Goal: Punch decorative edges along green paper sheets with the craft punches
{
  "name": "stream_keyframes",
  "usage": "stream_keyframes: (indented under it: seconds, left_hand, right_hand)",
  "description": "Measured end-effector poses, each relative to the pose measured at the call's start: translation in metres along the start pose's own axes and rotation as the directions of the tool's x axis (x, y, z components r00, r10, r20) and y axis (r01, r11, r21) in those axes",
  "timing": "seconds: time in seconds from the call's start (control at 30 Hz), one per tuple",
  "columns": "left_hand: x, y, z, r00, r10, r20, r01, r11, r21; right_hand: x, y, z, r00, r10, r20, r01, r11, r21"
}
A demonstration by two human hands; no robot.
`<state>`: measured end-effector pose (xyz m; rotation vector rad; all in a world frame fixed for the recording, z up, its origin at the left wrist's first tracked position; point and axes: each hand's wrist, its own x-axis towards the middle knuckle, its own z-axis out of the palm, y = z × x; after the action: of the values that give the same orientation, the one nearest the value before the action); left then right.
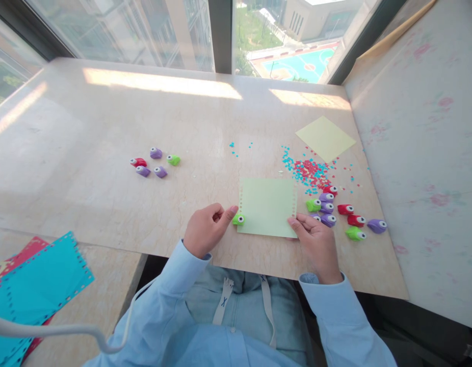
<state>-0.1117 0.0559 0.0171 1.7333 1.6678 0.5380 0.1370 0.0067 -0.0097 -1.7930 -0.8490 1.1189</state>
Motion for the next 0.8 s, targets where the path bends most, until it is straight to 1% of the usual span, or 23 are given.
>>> stream_keyframes:
  seconds: [0.1, 0.2, 0.4, 0.63, 0.8]
  left_hand:
    - [0.009, 0.005, 0.001, 0.997, -0.028, 0.074, 0.015, 0.985, 0.17]
    - [0.015, 0.008, 0.003, 0.99, -0.084, 0.11, 0.055, 0.968, 0.244]
    - [0.018, 0.011, 0.003, 0.984, -0.108, 0.142, 0.064, 0.956, 0.288]
    - [0.014, 0.013, 0.001, 0.975, -0.138, 0.176, 0.091, 0.964, 0.249]
    - [0.013, 0.015, 0.003, 0.969, -0.166, 0.182, 0.102, 0.943, 0.316]
  right_hand:
    - [0.0, -0.001, 0.001, 1.0, -0.001, 0.002, 0.001, 1.0, 0.002]
    - [0.0, 0.0, 0.002, 1.0, -0.008, -0.004, 0.008, 1.0, 0.003]
    - [0.0, 0.001, 0.003, 1.0, -0.021, 0.0, 0.021, 1.0, 0.012]
    - [0.001, 0.002, 0.003, 0.999, -0.034, 0.012, 0.034, 0.999, 0.017]
    - [0.001, 0.002, 0.002, 0.999, -0.039, 0.011, 0.039, 0.999, 0.009]
